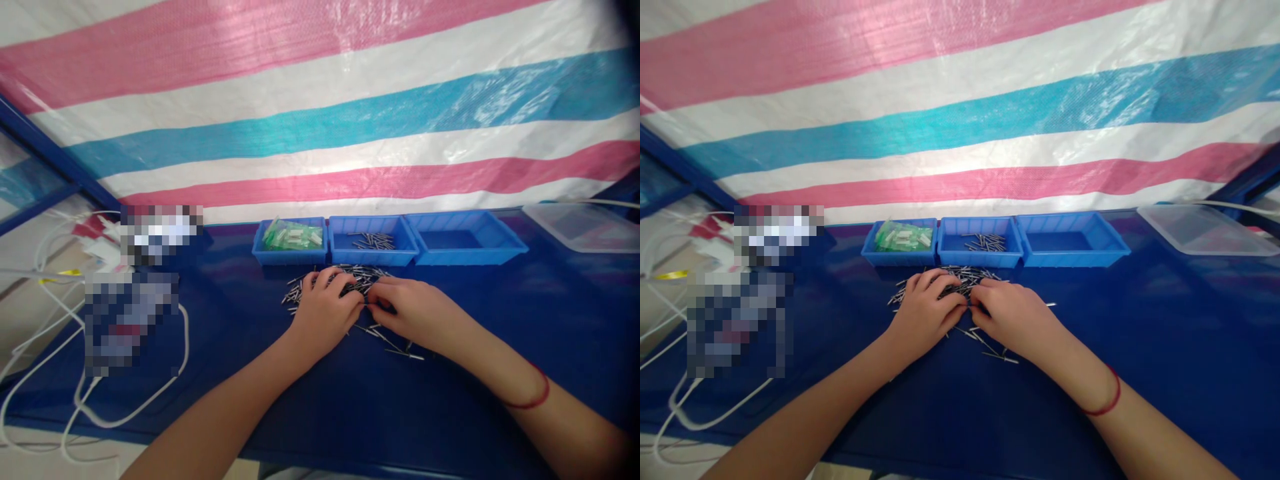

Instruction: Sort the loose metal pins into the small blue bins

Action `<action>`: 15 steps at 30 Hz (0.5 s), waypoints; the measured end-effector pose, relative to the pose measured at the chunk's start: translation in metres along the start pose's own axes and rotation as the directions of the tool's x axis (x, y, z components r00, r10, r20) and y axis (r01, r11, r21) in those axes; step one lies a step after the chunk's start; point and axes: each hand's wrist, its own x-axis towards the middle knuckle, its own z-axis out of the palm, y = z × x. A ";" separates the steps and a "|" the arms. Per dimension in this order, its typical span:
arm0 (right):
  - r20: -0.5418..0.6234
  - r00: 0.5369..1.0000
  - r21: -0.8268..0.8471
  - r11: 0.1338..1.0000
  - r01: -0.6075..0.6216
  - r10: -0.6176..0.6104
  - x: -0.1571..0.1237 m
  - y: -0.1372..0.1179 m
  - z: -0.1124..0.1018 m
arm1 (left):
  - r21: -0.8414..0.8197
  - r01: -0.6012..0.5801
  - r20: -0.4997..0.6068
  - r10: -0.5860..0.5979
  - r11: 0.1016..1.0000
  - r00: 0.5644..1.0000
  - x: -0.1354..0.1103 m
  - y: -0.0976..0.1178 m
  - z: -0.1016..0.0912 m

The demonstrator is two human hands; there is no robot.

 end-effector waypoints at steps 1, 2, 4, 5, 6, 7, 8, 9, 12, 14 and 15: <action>0.006 1.000 -0.005 1.000 0.011 -0.011 0.000 0.000 0.001 | -0.010 0.000 -0.006 0.000 1.000 1.000 0.000 0.000 0.000; 0.005 1.000 -0.003 1.000 0.025 -0.025 0.000 0.001 0.002 | -0.026 0.002 -0.017 -0.003 1.000 1.000 -0.001 -0.001 0.000; -0.025 0.998 0.045 0.997 0.062 -0.061 0.000 0.003 0.002 | -0.084 0.020 -0.058 -0.025 0.996 0.998 0.000 -0.002 0.000; -0.052 0.996 0.095 0.992 0.083 -0.078 0.000 0.004 0.002 | -0.133 0.033 -0.080 -0.044 0.991 0.996 0.000 -0.002 -0.001; -0.090 0.992 0.157 0.982 0.105 -0.091 0.000 0.004 0.001 | -0.198 0.049 -0.102 -0.071 0.979 0.992 0.000 -0.002 -0.002; -0.132 0.986 0.226 0.966 0.128 -0.100 0.000 0.003 0.000 | -0.279 0.070 -0.117 -0.107 0.958 0.987 0.001 -0.003 -0.003; -0.177 0.979 0.293 0.944 0.152 -0.102 -0.001 0.002 -0.001 | -0.370 0.097 -0.120 -0.151 0.924 0.981 0.001 -0.003 -0.004; -0.219 0.971 0.354 0.919 0.172 -0.098 -0.001 0.001 -0.002 | -0.460 0.129 -0.111 -0.201 0.879 0.973 0.002 -0.003 -0.006; -0.308 0.950 0.477 0.854 0.207 -0.058 -0.002 -0.006 -0.002 | -0.648 0.232 -0.045 -0.341 0.726 0.939 0.001 -0.001 -0.011; -0.325 0.945 0.531 0.822 0.205 -0.026 -0.002 -0.009 0.001 | -0.695 0.265 -0.014 -0.382 0.668 0.924 0.001 -0.001 -0.014; -0.327 0.945 0.554 0.808 0.201 -0.011 -0.002 -0.010 0.003 | -0.707 0.268 -0.011 -0.388 0.655 0.922 0.000 0.000 -0.015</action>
